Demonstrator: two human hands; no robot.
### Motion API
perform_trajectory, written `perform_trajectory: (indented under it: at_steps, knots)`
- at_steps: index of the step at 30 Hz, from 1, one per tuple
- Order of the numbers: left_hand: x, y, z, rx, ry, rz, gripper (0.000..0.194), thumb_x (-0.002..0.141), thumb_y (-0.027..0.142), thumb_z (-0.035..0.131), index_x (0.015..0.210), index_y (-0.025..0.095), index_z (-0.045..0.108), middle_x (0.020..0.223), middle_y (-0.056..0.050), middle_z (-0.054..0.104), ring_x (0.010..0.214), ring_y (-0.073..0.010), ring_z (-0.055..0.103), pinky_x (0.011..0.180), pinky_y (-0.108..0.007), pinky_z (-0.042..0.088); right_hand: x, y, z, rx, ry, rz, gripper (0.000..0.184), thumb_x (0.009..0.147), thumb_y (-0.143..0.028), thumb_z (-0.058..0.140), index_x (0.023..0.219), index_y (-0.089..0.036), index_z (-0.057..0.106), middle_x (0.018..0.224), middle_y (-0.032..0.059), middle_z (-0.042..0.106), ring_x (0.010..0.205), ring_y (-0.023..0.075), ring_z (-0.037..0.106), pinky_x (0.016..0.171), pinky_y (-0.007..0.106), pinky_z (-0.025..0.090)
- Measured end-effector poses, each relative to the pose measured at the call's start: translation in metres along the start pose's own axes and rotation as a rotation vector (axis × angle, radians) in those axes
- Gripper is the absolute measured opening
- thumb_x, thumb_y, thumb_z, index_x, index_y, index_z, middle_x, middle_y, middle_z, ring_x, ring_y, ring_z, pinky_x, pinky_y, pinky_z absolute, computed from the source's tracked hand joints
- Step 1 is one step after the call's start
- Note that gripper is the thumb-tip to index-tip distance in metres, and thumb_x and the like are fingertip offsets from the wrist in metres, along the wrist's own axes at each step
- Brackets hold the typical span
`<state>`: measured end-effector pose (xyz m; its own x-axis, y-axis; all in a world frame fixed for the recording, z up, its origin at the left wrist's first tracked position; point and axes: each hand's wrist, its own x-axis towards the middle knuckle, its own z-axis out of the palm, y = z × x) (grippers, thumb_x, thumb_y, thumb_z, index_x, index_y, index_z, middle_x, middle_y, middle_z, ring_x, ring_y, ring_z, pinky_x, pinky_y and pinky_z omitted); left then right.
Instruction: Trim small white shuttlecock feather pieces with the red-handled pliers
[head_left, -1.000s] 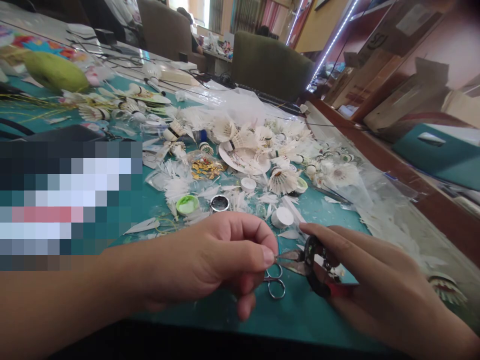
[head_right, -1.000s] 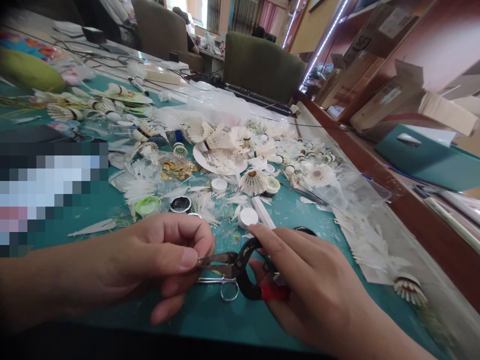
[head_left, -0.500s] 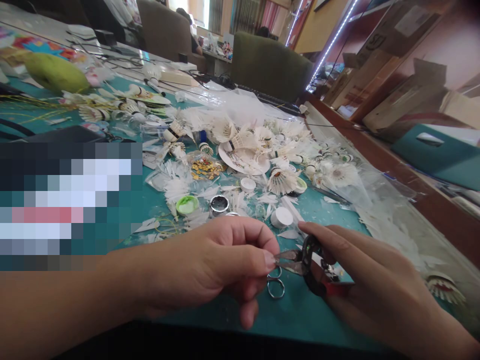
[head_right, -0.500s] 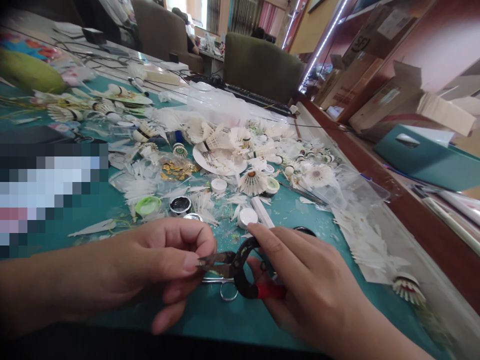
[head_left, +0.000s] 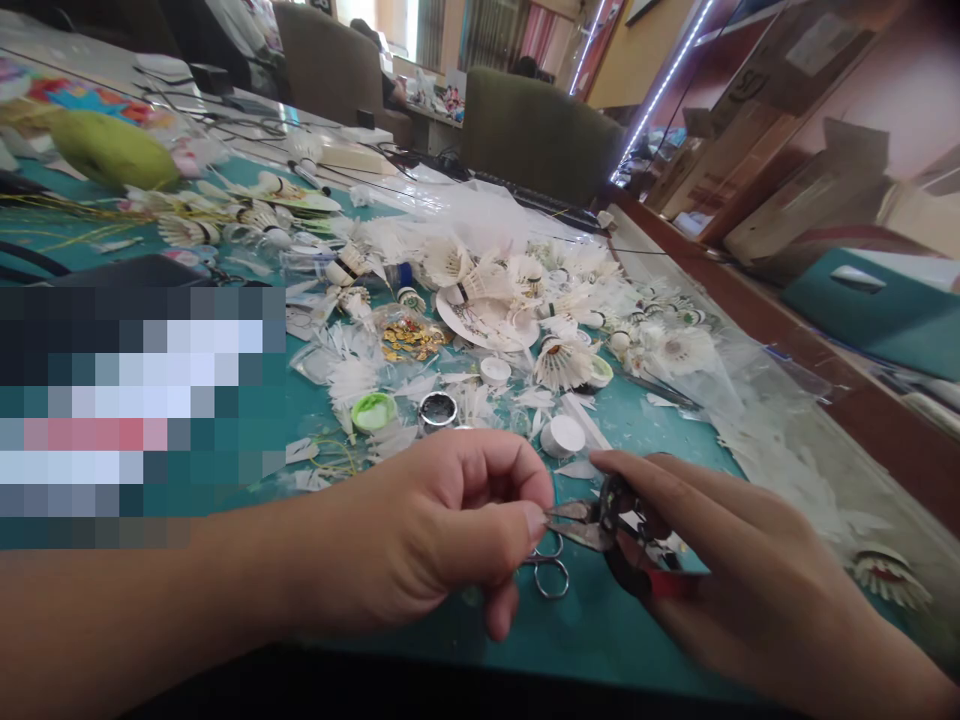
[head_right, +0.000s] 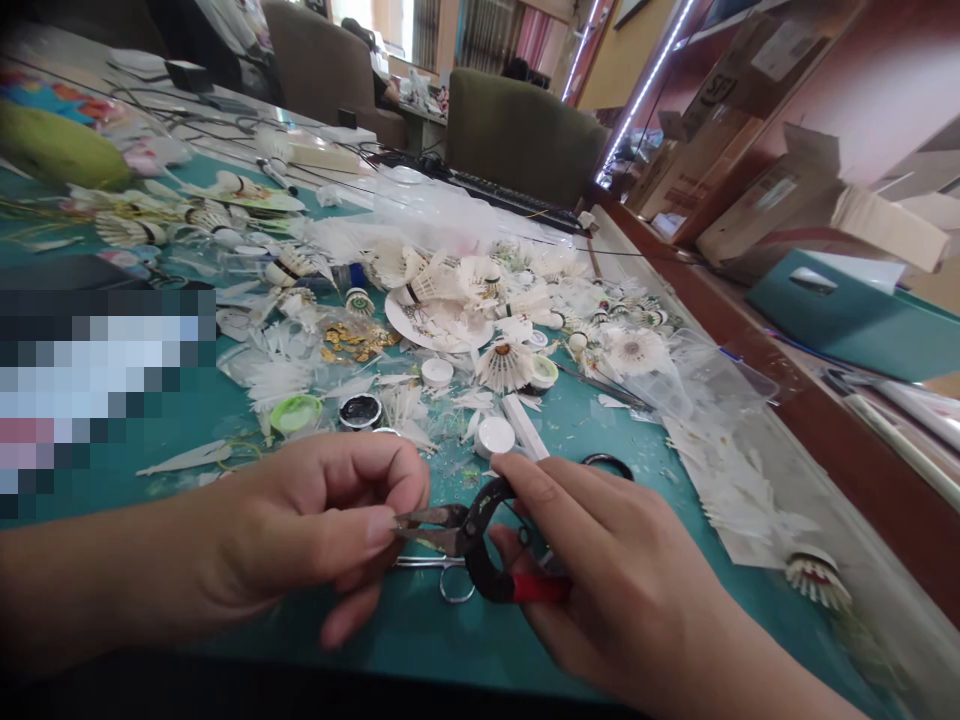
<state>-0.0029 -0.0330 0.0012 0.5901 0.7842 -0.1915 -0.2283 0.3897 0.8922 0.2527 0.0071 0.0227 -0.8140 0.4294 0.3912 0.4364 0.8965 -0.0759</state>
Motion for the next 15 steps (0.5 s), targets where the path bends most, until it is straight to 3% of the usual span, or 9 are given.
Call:
perform_trajectory:
  at_steps: [15]
  knots:
    - [-0.0034, 0.0028, 0.0034, 0.085, 0.060, 0.027, 0.018, 0.095, 0.030, 0.065, 0.087, 0.020, 0.053, 0.061, 0.006, 0.057, 0.054, -0.0062, 0.052, 0.054, -0.014, 0.040, -0.0004, -0.0004, -0.0008, 0.030, -0.009, 0.005, 0.034, 0.098, -0.012, 0.054, 0.131, -0.011, 0.058, 0.088, 0.0052, 0.070, 0.065, 0.0140, 0.063, 0.056, 0.026, 0.050]
